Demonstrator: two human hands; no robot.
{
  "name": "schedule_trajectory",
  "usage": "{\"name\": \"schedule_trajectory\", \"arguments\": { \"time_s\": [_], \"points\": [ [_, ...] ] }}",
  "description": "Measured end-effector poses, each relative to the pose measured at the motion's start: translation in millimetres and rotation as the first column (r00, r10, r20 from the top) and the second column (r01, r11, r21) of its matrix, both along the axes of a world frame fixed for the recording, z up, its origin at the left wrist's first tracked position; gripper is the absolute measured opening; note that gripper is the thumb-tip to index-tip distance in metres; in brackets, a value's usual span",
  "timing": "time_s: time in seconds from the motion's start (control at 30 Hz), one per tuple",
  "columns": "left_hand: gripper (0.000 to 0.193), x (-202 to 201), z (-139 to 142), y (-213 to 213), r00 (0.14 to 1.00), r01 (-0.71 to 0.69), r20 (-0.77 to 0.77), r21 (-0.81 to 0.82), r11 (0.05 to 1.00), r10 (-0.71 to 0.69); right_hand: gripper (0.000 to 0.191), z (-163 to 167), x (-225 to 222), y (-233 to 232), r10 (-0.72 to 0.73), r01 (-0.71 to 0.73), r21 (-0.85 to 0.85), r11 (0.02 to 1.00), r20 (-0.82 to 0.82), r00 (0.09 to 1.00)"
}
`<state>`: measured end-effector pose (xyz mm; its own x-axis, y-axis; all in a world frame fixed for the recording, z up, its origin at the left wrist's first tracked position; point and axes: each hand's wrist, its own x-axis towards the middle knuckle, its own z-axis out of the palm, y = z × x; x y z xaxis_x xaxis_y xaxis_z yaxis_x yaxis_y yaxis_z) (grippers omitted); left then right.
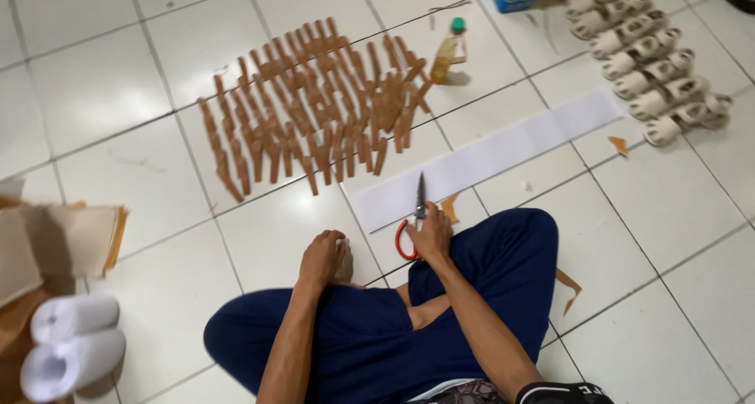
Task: The person sits on a tiled floor and applies glue from a bottle onto a long white strip. They then pick up small brown wooden pieces and place them onto the glued strip, arranging them in rows. The person continues to add more pieces and organize them into groups.
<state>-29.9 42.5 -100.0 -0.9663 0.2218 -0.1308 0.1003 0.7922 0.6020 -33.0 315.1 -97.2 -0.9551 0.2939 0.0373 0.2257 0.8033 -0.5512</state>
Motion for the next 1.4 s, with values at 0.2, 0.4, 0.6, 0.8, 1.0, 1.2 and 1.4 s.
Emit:
{"name": "schedule_trajectory", "arguments": {
  "time_s": [0.2,0.4,0.6,0.8,1.0,1.2,1.4],
  "points": [
    [0.049,-39.4,-0.2,53.9,0.954,0.196,-0.204,-0.122,0.973,-0.218,0.075,-7.8,4.5,5.2,-0.062,0.068,-0.101,0.993,0.055,0.997],
    [0.068,-52.6,3.6,101.8,0.936,0.135,-0.302,-0.16,0.978,-0.178,0.063,-20.8,7.7,18.3,-0.091,0.069,-0.157,0.985,-0.135,0.987],
    [0.09,-36.2,18.6,93.5,0.982,0.095,-0.159,-0.056,0.994,-0.103,0.043,-26.8,-1.9,31.7,-0.212,0.186,-0.224,0.957,-0.095,0.973],
    [0.074,-28.0,37.7,69.9,0.996,0.067,0.078,-0.252,0.965,-0.049,0.031,-21.0,-3.6,33.6,-0.246,0.226,-0.297,0.928,-0.032,0.969],
    [0.019,-12.5,39.0,27.8,0.982,-0.017,-0.186,-0.233,0.972,-0.027,0.034,-26.5,-24.3,69.4,-0.552,0.39,-0.822,0.414,0.114,0.826],
    [0.033,21.8,27.0,11.7,0.946,0.091,-0.267,-0.319,0.943,-0.182,0.035,-3.8,-41.5,134.1,-0.66,0.278,-0.768,0.577,-0.238,0.712],
    [0.039,20.1,8.8,13.9,0.97,0.131,-0.154,-0.329,0.935,-0.19,0.028,39.7,-39.5,186.9,-0.668,0.272,-0.946,0.178,0.086,0.739]
  ]
}}
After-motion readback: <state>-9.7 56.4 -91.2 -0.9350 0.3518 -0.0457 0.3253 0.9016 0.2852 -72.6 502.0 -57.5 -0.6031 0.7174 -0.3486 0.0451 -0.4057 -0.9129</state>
